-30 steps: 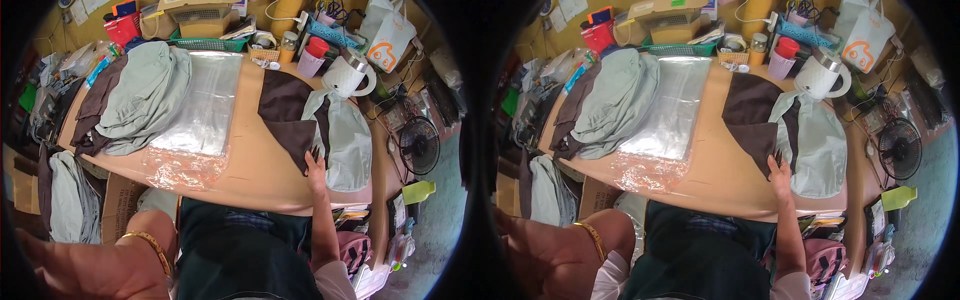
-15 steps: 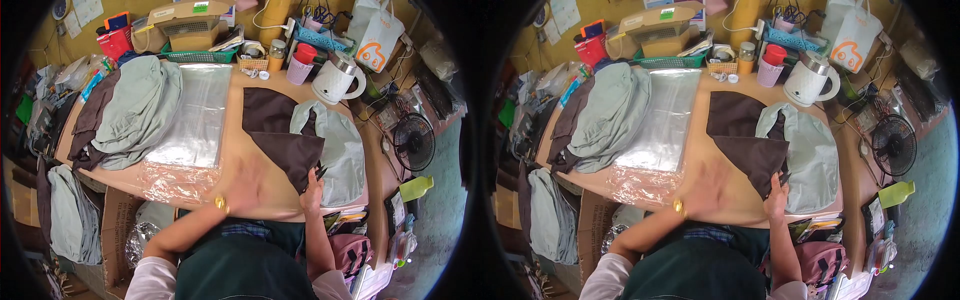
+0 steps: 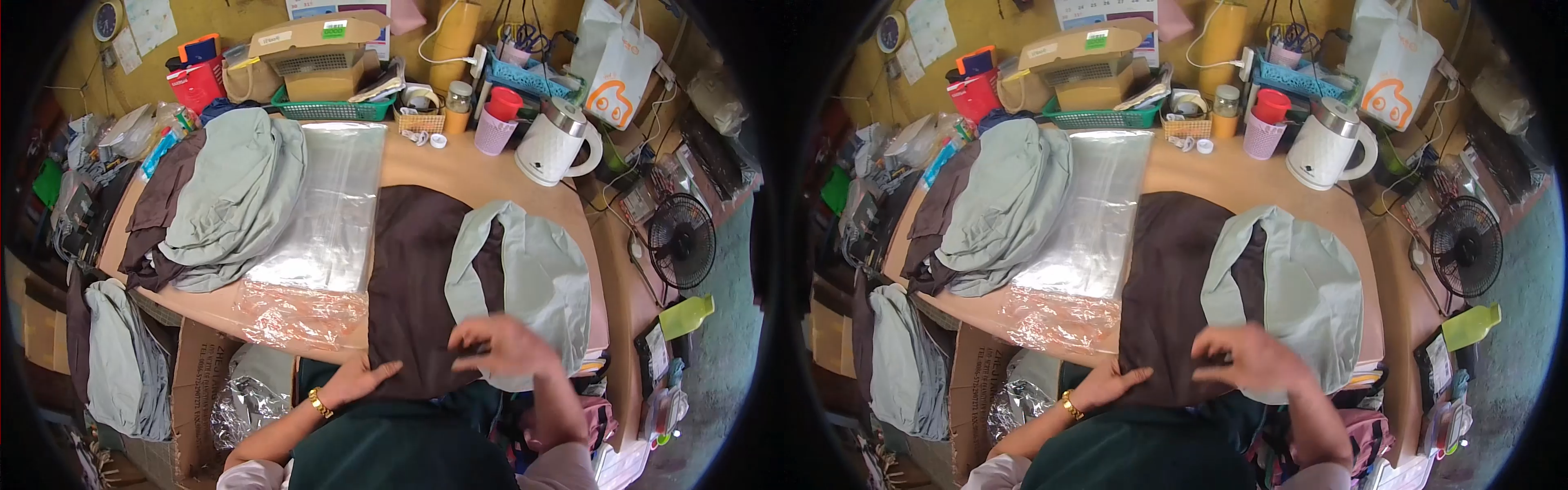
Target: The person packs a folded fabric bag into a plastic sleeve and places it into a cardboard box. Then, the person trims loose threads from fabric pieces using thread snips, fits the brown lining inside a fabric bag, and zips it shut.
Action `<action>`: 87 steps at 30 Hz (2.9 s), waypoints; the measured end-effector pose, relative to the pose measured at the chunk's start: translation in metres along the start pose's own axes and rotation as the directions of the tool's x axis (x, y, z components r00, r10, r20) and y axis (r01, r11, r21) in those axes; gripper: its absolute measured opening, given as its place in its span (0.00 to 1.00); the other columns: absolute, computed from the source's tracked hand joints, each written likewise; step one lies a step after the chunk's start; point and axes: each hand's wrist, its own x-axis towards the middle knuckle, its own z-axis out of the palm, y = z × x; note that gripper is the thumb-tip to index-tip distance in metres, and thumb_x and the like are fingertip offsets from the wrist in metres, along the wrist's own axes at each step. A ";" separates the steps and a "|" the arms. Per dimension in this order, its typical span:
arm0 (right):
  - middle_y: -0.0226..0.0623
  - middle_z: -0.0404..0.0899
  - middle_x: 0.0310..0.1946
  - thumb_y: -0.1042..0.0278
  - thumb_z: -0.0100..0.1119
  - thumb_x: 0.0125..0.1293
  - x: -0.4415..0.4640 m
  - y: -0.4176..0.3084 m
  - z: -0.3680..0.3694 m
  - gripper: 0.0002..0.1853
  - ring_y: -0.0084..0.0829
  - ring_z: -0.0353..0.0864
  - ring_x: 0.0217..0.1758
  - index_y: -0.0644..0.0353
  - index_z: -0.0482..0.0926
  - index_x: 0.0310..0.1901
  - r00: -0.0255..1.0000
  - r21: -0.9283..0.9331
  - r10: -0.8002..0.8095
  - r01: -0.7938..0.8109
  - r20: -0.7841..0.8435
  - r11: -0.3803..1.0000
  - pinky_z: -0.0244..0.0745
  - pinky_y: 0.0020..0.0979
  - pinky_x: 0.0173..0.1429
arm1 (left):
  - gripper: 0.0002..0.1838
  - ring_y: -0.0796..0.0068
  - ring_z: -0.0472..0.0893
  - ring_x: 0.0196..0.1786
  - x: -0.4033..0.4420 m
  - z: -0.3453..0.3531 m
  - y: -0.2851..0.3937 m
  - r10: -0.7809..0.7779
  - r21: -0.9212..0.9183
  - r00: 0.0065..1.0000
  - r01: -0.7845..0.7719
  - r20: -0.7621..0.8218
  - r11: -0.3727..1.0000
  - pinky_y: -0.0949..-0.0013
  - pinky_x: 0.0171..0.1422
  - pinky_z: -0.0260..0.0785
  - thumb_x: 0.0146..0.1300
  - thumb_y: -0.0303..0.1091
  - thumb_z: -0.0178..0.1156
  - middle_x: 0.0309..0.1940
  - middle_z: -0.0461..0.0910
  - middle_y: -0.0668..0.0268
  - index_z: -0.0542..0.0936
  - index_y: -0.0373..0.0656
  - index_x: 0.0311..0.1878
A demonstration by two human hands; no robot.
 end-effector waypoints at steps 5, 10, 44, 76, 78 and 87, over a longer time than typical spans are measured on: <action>0.45 0.82 0.37 0.53 0.66 0.59 0.123 0.035 -0.093 0.23 0.39 0.82 0.45 0.60 0.79 0.50 0.936 -0.409 -0.016 -0.138 -0.351 0.902 0.75 0.35 0.49 | 0.23 0.88 0.75 0.44 -0.033 -0.006 -0.009 -0.142 0.184 0.973 0.108 0.181 0.977 0.76 0.49 0.70 0.65 0.43 0.66 0.45 0.82 0.72 0.77 0.36 0.55; 0.49 0.80 0.51 0.47 0.61 0.61 0.226 0.119 -0.124 0.29 0.47 0.78 0.57 0.61 0.77 0.57 0.841 -0.617 0.086 -0.457 -0.534 0.641 0.71 0.41 0.61 | 0.20 0.86 0.73 0.47 -0.059 -0.029 -0.042 -0.030 0.007 0.990 0.029 0.140 1.000 0.77 0.56 0.66 0.66 0.40 0.65 0.44 0.81 0.73 0.77 0.38 0.56; 0.35 0.81 0.39 0.92 0.47 0.51 -0.010 0.182 -0.095 0.18 0.26 0.79 0.43 0.65 0.82 0.38 0.734 -0.193 -0.030 -0.139 -0.679 0.971 0.73 0.26 0.48 | 0.10 0.57 0.74 0.66 -0.016 -0.067 0.056 0.424 0.894 0.876 -0.361 0.228 0.265 0.36 0.77 0.36 0.44 0.29 0.61 0.47 0.84 0.64 0.70 0.45 0.28; 0.43 0.77 0.45 0.85 0.64 0.47 -0.030 0.069 0.058 0.14 0.29 0.78 0.41 0.64 0.73 0.37 0.831 0.072 -0.139 0.209 -0.539 0.975 0.70 0.25 0.45 | 0.07 0.70 0.83 0.34 0.040 0.004 0.120 0.558 0.710 0.827 -0.354 -0.066 0.609 0.68 0.37 0.75 0.62 0.30 0.64 0.31 0.81 0.61 0.77 0.41 0.39; 0.45 0.77 0.49 0.86 0.63 0.47 -0.034 0.070 0.065 0.15 0.28 0.78 0.44 0.64 0.72 0.37 0.815 0.084 -0.134 0.218 -0.564 0.972 0.70 0.26 0.48 | 0.08 0.65 0.82 0.34 0.084 -0.005 0.095 0.690 0.840 0.724 -0.390 0.027 0.377 0.64 0.39 0.75 0.59 0.30 0.66 0.32 0.79 0.60 0.77 0.41 0.39; 0.43 0.77 0.44 0.90 0.57 0.51 -0.047 0.064 0.078 0.22 0.33 0.77 0.49 0.65 0.75 0.50 0.824 0.191 -0.047 0.186 -0.565 0.964 0.70 0.29 0.55 | 0.07 0.53 0.80 0.36 0.127 0.000 0.068 0.638 0.954 0.752 -0.286 0.165 0.090 0.55 0.41 0.73 0.54 0.32 0.67 0.32 0.77 0.58 0.80 0.41 0.34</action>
